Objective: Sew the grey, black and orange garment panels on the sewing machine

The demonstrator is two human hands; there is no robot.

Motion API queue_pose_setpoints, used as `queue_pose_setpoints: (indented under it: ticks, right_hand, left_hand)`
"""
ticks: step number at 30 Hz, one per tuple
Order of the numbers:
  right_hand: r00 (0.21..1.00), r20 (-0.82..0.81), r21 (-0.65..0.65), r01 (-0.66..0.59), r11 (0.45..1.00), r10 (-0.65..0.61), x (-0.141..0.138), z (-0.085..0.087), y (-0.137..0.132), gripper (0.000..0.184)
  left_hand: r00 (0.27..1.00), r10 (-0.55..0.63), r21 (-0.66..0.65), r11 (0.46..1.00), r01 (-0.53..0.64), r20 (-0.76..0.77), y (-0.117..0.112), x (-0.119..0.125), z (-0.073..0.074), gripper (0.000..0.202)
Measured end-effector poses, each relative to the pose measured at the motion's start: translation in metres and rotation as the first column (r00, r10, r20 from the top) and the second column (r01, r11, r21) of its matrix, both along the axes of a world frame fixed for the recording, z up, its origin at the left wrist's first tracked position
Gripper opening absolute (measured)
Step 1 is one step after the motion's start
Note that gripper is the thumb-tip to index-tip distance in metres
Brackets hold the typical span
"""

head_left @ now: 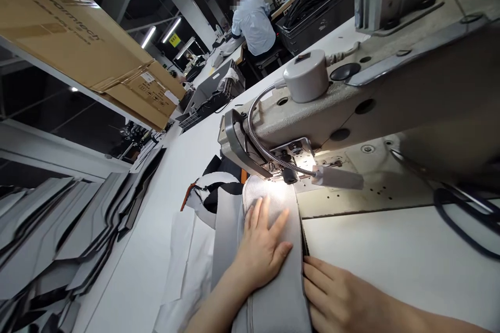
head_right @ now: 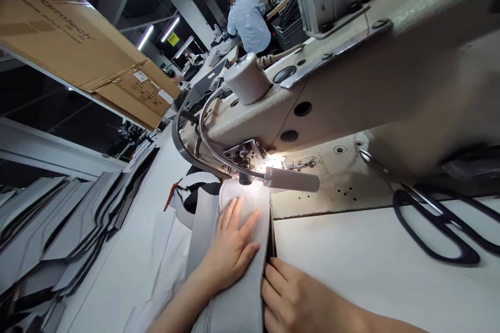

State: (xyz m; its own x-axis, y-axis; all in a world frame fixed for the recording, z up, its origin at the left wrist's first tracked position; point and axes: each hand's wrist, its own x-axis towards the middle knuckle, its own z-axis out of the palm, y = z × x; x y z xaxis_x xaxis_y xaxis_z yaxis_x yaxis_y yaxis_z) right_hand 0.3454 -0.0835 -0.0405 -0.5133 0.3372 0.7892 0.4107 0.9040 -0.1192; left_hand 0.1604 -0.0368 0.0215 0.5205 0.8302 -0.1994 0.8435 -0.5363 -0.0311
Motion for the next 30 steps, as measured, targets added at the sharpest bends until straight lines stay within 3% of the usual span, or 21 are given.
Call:
queue_pose_setpoints:
  ticks: [3, 17, 26, 28, 30]
  right_hand:
    - [1.000, 0.030, -0.003, -0.002, 1.000, 0.003, -0.003, -0.004, -0.004, 0.026]
    - [0.993, -0.023, -0.149, 0.115, 0.982, -0.120, -0.003, -0.017, 0.017, 0.037]
    - [0.986, -0.020, -0.196, 0.161, 0.967, -0.168, -0.007, -0.009, 0.045, 0.044]
    - [0.987, 0.014, -0.224, 0.158, 0.962, -0.159, -0.003, -0.011, 0.049, 0.036]
    - [0.988, 0.098, -0.228, 0.137, 0.964, -0.118, 0.003, -0.012, 0.049, 0.025]
  left_hand:
    - [0.997, -0.073, 0.016, 0.997, 0.073, -0.008, 0.008, 0.003, -0.004, 0.052]
    - [0.987, -0.158, 0.063, 0.986, 0.157, 0.006, 0.064, 0.000, -0.001, 0.040]
    - [0.947, -0.309, 0.055, 0.951, 0.305, 0.086, 0.111, -0.004, -0.009, 0.030]
    - [0.946, -0.312, 0.040, 0.950, 0.309, 0.092, 0.110, -0.002, -0.003, 0.030]
    - [0.963, -0.251, 0.003, 0.968, 0.252, 0.101, 0.095, 0.001, 0.010, 0.030]
